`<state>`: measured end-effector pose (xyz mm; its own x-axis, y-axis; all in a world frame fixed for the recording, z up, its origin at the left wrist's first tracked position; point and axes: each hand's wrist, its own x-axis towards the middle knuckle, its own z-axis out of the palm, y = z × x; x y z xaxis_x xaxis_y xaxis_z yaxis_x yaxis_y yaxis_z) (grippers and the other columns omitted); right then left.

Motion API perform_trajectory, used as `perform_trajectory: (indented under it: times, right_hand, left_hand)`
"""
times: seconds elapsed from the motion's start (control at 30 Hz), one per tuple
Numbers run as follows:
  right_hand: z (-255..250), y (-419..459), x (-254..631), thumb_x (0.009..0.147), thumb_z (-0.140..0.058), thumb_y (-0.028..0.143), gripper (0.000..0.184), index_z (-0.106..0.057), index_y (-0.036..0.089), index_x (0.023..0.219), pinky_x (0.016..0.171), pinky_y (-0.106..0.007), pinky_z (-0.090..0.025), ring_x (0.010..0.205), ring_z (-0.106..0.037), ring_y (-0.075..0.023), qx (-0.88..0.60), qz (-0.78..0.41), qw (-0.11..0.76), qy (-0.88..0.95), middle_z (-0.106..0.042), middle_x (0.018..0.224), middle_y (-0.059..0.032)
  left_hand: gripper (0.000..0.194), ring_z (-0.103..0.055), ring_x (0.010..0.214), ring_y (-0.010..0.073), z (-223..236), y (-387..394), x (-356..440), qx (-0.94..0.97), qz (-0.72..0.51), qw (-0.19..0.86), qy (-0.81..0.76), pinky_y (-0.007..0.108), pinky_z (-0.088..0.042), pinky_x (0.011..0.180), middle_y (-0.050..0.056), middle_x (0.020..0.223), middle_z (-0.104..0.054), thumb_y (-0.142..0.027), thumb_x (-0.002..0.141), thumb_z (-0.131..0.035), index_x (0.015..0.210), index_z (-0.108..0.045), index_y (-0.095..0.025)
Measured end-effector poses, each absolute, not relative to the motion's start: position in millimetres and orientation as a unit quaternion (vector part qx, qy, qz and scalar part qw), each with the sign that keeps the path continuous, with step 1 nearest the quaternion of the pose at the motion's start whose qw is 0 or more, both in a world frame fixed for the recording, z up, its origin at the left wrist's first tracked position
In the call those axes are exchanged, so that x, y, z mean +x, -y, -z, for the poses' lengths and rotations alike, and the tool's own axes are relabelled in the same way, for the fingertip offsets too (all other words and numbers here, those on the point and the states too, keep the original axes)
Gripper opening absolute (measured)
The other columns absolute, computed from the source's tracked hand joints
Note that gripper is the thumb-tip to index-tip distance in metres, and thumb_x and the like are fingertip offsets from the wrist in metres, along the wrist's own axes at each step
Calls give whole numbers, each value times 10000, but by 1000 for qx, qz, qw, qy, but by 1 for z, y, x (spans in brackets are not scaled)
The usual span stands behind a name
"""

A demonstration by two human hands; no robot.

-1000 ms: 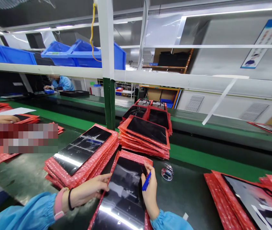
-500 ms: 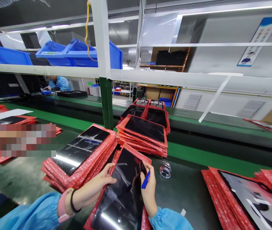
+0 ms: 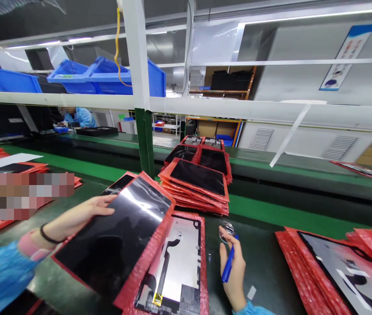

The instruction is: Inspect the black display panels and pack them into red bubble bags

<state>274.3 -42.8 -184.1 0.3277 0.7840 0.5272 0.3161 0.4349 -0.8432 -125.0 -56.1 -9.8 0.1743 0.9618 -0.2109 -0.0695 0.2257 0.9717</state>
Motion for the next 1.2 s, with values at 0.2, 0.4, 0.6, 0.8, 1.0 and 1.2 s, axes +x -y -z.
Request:
perform_trajectory:
  times: [0.2,0.4,0.6,0.8,1.0,1.2]
  right_hand:
    - [189,33,318,825,-560,334,221,-578,209,1006,1004,-543,-461,1062,-679,-320,-535,-44,619,573,-699,1156,-171]
    - [195,25,339,830,-522,289,233,-613,196,1023,991,-562,-472,1087,-661,-328,-539,35,571,618,-696,1171,-164]
    - [200,20,348,831,-515,245,297,-637,209,1099,1022,-542,-476,1131,-647,-299,-532,54,526,661,-702,1188,-107]
    - [201,18,342,826,-500,184,350,-657,226,1136,1072,-526,-448,1188,-618,-277,-515,40,498,696,-679,1252,-68]
    - [199,20,338,766,-530,154,468,-644,233,1213,1077,-548,-429,1251,-564,-301,-538,1,483,691,-628,1329,-70]
    - [188,25,328,786,-574,256,314,-663,223,1085,1122,-573,-340,1296,-517,-321,-548,-57,540,637,-651,1291,-97]
  left_hand:
    - [471,-720,845,254,13,31,-202,456,-430,554,-547,408,-519,858,55,921,-768,-250,733,-695,1170,-632,-88]
    - [364,-683,994,298,30,19,-214,480,-426,492,-589,421,-478,935,36,872,-769,-308,756,-675,1031,-659,-71]
    - [536,-224,1454,327,28,14,-199,516,-509,292,-624,441,-136,1181,117,1473,-478,-341,731,-717,1185,-525,-131]
    - [604,-517,1277,302,36,39,-135,574,-529,308,-544,396,-386,1100,141,1307,-599,-493,721,-711,1200,-504,-189]
    - [345,-518,1246,257,65,70,-73,613,-475,452,-442,377,-354,1114,102,1266,-601,-349,859,-626,1176,-580,-221]
    - [426,-561,1127,269,104,76,-40,508,-437,617,-413,397,-395,1025,96,1125,-626,-314,691,-751,1076,-599,-216]
